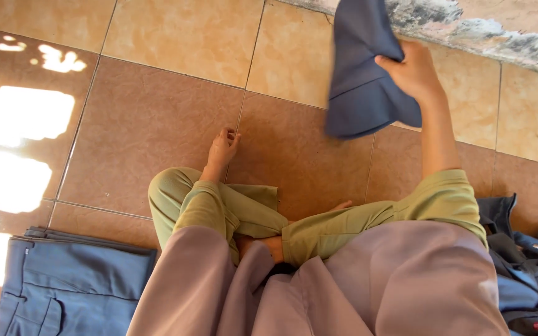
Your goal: The person sits on a tiled floor and folds two pairs of grey trousers by hand. They smooth each garment, fold the legs together, fold the garment in half lengthwise, then fold it into a compact rectangle, placing the finished items aside.
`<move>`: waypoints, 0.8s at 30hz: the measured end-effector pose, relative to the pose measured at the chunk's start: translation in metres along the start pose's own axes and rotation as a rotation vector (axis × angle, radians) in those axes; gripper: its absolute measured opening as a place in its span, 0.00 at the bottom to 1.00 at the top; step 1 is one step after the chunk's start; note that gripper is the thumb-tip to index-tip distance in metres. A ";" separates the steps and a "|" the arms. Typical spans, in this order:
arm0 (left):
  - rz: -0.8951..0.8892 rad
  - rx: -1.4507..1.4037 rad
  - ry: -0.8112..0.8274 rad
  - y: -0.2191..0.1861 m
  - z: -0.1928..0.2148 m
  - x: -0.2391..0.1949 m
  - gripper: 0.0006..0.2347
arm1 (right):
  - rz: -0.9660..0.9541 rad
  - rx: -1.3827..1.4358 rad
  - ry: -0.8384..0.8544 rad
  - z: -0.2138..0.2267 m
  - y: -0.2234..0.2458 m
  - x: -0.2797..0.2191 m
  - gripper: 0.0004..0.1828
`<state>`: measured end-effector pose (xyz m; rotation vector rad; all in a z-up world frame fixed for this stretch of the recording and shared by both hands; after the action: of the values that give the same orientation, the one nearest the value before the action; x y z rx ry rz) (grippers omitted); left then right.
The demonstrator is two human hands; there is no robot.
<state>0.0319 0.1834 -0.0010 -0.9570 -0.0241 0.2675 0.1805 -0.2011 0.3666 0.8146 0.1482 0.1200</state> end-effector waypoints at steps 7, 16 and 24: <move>0.013 0.022 0.018 0.009 -0.012 0.002 0.18 | 0.462 -0.997 -0.053 -0.120 -0.013 -0.051 0.31; -0.051 0.051 -0.042 0.009 -0.009 0.002 0.18 | 0.448 -0.839 0.122 -0.279 -0.193 -0.141 0.40; -0.386 0.337 -0.108 -0.071 -0.036 -0.026 0.23 | 0.251 -0.679 0.455 -0.265 -0.165 -0.175 0.34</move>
<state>0.0268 0.1093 0.0383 -0.5852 -0.2529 -0.0349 -0.0305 -0.1522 0.0818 0.1120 0.4077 0.5613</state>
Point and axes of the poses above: each hand's wrist, its own x-axis towards the middle knuckle, its own z-axis out of the back of the hand, y = z × x, the point moved 6 cm from there along x, towards the middle knuckle, and after that the axes turned 3 degrees about -y, right-handed, at the moved point
